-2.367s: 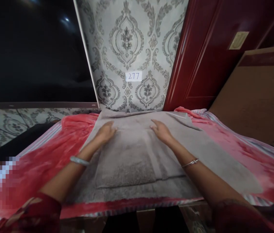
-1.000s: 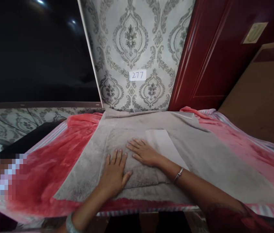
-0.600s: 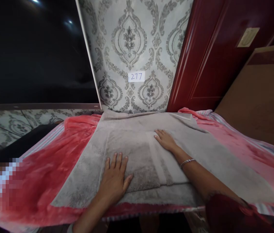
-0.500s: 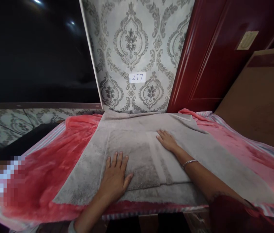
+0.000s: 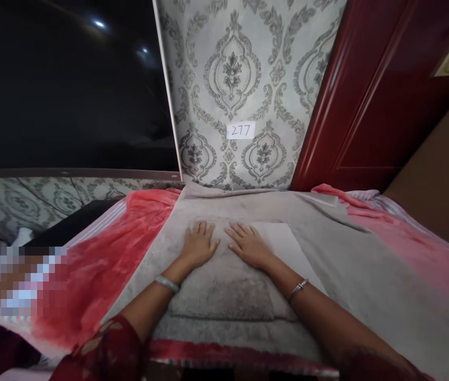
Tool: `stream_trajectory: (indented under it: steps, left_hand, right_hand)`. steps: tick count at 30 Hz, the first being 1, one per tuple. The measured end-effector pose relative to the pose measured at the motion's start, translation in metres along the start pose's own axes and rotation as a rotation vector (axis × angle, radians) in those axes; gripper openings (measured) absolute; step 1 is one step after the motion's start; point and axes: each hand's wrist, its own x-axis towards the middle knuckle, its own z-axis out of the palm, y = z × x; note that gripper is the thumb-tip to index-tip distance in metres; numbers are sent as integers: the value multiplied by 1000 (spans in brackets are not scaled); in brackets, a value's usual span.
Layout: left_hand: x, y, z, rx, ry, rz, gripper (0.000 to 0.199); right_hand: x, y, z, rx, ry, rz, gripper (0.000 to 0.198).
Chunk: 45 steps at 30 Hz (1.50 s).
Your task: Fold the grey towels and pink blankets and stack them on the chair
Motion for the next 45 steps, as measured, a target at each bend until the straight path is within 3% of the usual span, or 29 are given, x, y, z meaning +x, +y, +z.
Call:
stream_trajectory:
  steps: [4,10,17,21,26,30,35,39,45]
  left_hand:
    - [-1,-4,19,35,65,1,63]
    - [2,-8,14,-30,14,-37,65]
    - [2,-11,12,-103,48,-9,65]
    - [2,-12,13,-116,50,-4,65]
    - [6,-11,3,-98,23,-2,65]
    - [-13,3,-15,-66,-27,35,62]
    - [-75,24,-2,-67,-30,326,65]
    - [-101,24,23,-59,9,342,69]
    - [-101,14,33,-53,112,325,66]
  right_hand:
    - [9,27,3,-23,25,105,60]
    - [5,73,-4,-66,31,350,57]
    - [-29,101,1,-27,115,529,60]
    - [-59,109,1,-24,92,583,61]
    - [-85,79,-15,-37,65,610,60]
    - [-88,12,-18,22,111,358,59]
    - [-97,-56,11,43,105,76,60]
    - [-107,-58,26,42,106,37,61]
    - [-129,-20,21,8,112,136,63]
